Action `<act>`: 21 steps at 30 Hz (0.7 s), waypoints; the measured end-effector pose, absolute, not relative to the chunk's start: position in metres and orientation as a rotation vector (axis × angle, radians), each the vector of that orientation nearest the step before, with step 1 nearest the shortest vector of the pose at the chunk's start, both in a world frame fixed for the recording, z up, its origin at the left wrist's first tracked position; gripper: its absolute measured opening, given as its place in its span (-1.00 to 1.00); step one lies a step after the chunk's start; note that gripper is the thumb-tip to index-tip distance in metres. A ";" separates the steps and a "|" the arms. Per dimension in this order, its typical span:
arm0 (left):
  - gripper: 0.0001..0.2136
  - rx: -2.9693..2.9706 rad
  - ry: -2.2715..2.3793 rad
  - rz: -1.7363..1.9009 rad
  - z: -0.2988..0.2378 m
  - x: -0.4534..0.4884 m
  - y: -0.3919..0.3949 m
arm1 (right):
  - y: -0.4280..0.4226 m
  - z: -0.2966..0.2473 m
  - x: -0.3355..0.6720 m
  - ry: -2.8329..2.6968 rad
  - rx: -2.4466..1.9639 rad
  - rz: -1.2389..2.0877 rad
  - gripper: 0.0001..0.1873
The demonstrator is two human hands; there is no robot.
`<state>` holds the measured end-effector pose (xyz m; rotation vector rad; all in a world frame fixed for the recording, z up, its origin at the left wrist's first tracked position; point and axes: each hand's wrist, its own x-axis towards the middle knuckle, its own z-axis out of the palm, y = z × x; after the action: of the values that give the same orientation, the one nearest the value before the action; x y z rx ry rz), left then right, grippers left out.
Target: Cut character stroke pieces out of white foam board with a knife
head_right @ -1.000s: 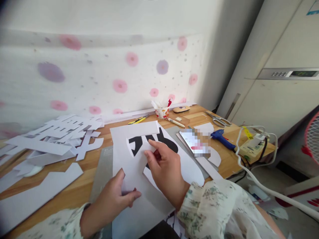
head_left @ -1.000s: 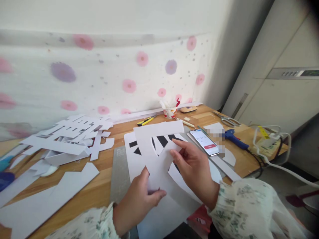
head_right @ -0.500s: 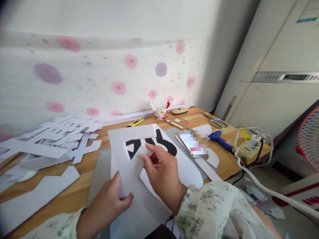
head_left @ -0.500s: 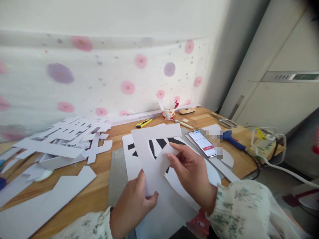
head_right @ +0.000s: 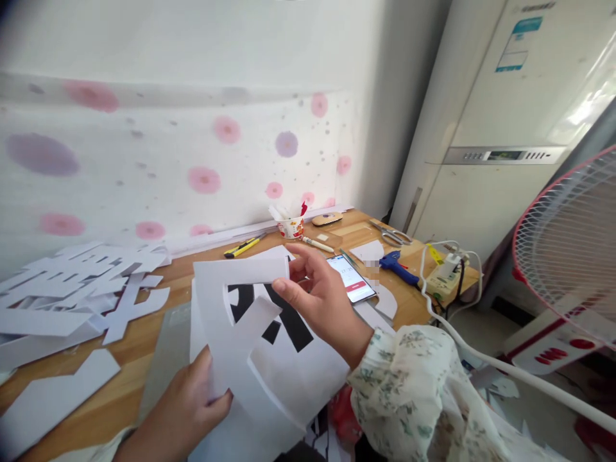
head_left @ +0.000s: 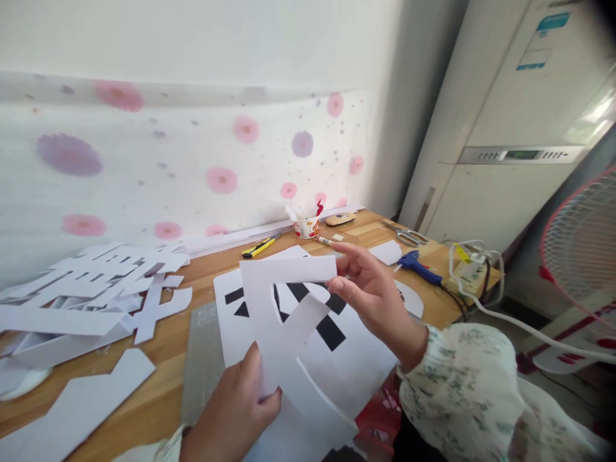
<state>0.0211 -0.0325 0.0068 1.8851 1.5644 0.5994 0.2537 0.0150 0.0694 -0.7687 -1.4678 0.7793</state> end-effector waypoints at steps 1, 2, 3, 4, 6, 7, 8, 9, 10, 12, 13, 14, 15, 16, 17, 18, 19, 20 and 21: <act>-0.66 1.905 1.544 0.574 0.006 0.022 -0.033 | 0.015 0.072 0.253 -1.480 -0.776 0.853 -0.45; -0.62 1.923 1.521 0.545 0.006 0.024 -0.034 | 0.015 0.073 0.252 -1.470 -0.792 0.924 -0.46; -0.59 1.937 1.501 0.522 0.007 0.025 -0.035 | 0.015 0.075 0.250 -1.442 -0.819 0.984 -0.49; -0.57 1.942 1.482 0.511 0.009 0.027 -0.037 | 0.015 0.076 0.249 -1.405 -0.850 1.027 -0.53; -0.60 1.931 1.452 0.506 0.015 0.028 -0.041 | 0.017 0.077 0.249 -1.348 -0.919 1.062 -0.59; -0.62 1.918 1.422 0.503 0.020 0.028 -0.042 | 0.018 0.077 0.250 -1.337 -0.946 1.064 -0.61; -0.64 1.906 1.365 0.494 0.025 0.027 -0.042 | 0.020 0.077 0.252 -1.335 -0.960 1.064 -0.62; -0.62 1.886 1.275 0.483 0.030 0.026 -0.042 | 0.022 0.076 0.254 -1.335 -0.962 1.069 -0.64; -0.58 1.848 1.166 0.478 0.035 0.024 -0.040 | 0.024 0.075 0.256 -1.331 -0.955 1.084 -0.65; -0.48 1.708 0.968 0.547 0.044 0.021 -0.033 | 0.027 0.072 0.258 -1.314 -0.917 1.146 -0.68; -0.46 1.608 0.916 0.635 0.048 0.020 -0.028 | 0.028 0.071 0.259 -1.301 -0.895 1.182 -0.68; -0.47 1.502 0.895 0.751 0.052 0.020 -0.023 | 0.028 0.069 0.258 -1.293 -0.879 1.215 -0.68; -0.52 1.399 0.908 0.882 0.055 0.022 -0.018 | 0.028 0.067 0.257 -1.291 -0.867 1.241 -0.68; -0.56 1.317 0.914 0.998 0.059 0.025 -0.013 | 0.027 0.065 0.255 -1.299 -0.858 1.258 -0.69; -0.58 1.251 0.912 1.081 0.062 0.028 -0.008 | 0.025 0.064 0.252 -1.312 -0.855 1.268 -0.69; -0.61 1.199 0.910 1.152 0.065 0.032 -0.004 | 0.024 0.063 0.250 -1.327 -0.855 1.274 -0.70; -0.64 1.169 0.913 1.188 0.068 0.036 -0.001 | 0.022 0.063 0.247 -1.338 -0.855 1.279 -0.70; -0.67 1.148 0.924 1.210 0.070 0.039 0.001 | 0.020 0.063 0.245 -1.345 -0.853 1.284 -0.70; -0.69 1.129 0.940 1.223 0.071 0.043 0.003 | 0.018 0.063 0.243 -1.347 -0.853 1.285 -0.69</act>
<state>0.0426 0.0032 0.0710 1.1289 0.9404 1.2232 0.2430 0.0177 0.0630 -0.8526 -1.3468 1.2852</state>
